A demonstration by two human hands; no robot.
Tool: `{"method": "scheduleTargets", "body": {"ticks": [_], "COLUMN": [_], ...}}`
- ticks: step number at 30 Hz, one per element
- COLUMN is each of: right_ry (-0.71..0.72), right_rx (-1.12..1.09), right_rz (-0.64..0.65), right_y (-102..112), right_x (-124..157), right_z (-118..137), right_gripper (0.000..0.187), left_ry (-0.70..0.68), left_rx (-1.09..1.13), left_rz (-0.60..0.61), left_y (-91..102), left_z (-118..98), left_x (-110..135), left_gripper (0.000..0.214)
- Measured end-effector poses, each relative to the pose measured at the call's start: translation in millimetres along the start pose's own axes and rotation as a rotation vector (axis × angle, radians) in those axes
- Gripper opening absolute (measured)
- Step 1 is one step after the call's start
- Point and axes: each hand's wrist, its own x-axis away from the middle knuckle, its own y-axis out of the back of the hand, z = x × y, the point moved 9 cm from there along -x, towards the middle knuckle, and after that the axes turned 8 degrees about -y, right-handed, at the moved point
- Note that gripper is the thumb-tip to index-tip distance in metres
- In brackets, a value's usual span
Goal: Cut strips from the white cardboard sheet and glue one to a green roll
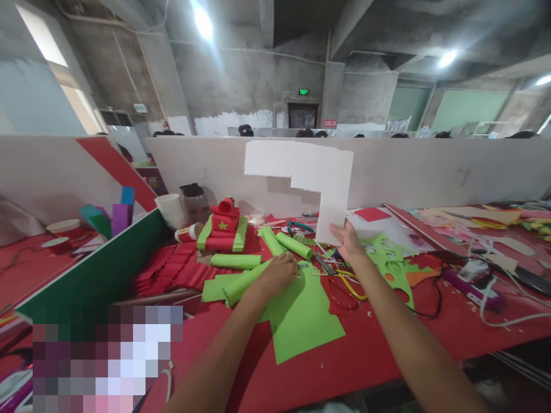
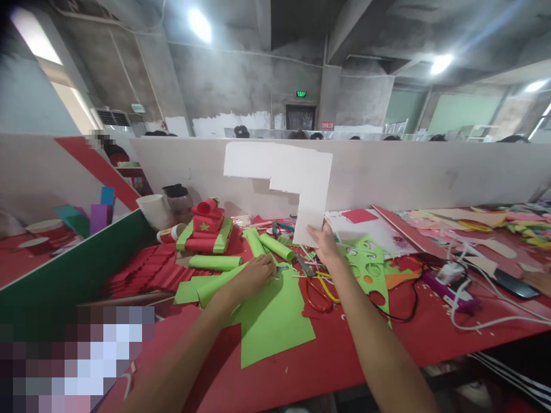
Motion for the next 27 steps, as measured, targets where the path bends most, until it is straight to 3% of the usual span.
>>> {"method": "scheduleTargets", "body": {"ticks": [3,6,17,21,27], "right_ry": [-0.01,-0.024,-0.013,0.007,-0.009], "right_rx": [0.013,0.0,-0.055,-0.09,-0.093], "right_rz": [-0.003,-0.009,0.007,0.013,0.018], "right_y": [-0.8,-1.5,-29.6,-40.9,-49.2], "right_x": [1.1,2.3,13.8,19.3,21.2], "right_z": [-0.8,-2.1,-17.2,-21.1,-34.7], "right_gripper": [0.061,0.062,0.056,0.058,0.057], "left_ry": [-0.011,-0.011,0.136,0.188,0.244], "left_rx": [-0.002,0.038,0.877,1.07,1.178], "left_rz": [0.014,-0.046,-0.593,-0.664,-0.73], "left_y": [-0.6,4.4,47.1,45.6,38.3], "left_z": [-0.4,1.3,21.5,28.5,37.7], "left_x": [1.5,1.5,1.7,5.4,7.4], "left_gripper": [0.019,0.021,0.019,0.026,0.033]}}
